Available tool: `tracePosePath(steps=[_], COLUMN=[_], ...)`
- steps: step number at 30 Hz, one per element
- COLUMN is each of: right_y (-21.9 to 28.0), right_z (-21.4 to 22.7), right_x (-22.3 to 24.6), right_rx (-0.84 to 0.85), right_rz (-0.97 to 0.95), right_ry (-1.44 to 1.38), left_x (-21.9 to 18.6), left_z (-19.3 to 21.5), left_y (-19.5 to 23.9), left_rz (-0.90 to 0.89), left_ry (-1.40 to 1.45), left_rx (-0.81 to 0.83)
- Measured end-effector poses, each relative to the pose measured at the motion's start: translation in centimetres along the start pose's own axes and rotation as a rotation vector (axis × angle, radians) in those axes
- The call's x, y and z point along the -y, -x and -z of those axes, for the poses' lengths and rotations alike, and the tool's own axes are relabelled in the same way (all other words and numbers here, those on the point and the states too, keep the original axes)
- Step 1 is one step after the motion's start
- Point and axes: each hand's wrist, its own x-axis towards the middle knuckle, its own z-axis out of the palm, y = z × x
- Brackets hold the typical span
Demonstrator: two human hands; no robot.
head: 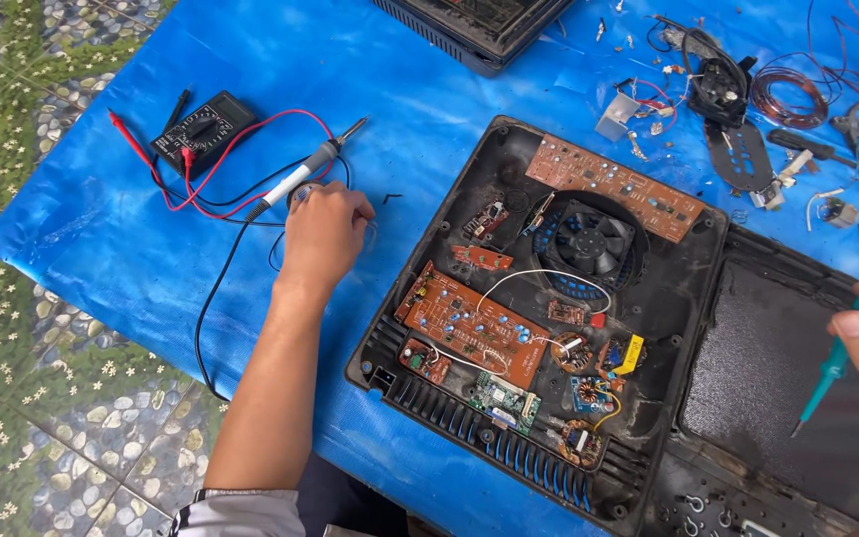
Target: The person works on an open electronic device, using a screwdriver to manipulate wires and components on a circuit board. They then pick up a separate circuit board with a transformer and examine it closely.
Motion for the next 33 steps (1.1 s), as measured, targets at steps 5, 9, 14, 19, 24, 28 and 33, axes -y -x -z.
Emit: tracePosePath(steps=[5,9,14,19,24,28,33], right_y=[0.0,0.4,0.6,1.3,1.4,1.5,1.6], right_z=[0.1,0.3,0.7,1.8,2.3,3.0,4.0], right_x=[3.2,3.8,3.7,6.4,8.6,9.9,11.9], right_rx=[-0.026,-0.046,-0.063,-0.070,-0.113,-0.101,-0.137], right_rz=[0.090,0.088,0.095,0.044,0.074,0.129,0.195], right_ry=[-0.194,-0.212,-0.135,-0.075,-0.231,-0.293,-0.131], left_x=[-0.2,-0.2,-0.4,-0.7,-0.9,-0.7,-1.1], left_z=[0.4,-0.1,0.4,1.0,0.4,-0.2,0.2], left_y=[-0.1,-0.4,-0.3,0.1,-0.2,0.4,0.3], left_rz=[0.008,0.006,0.003,0.015,-0.021,-0.018,0.048], left_ry=[-0.029,-0.091,-0.108,-0.102,-0.054,-0.159,-0.109], left_rx=[0.047,0.068,-0.007,-0.126,-0.249,-0.037,0.072])
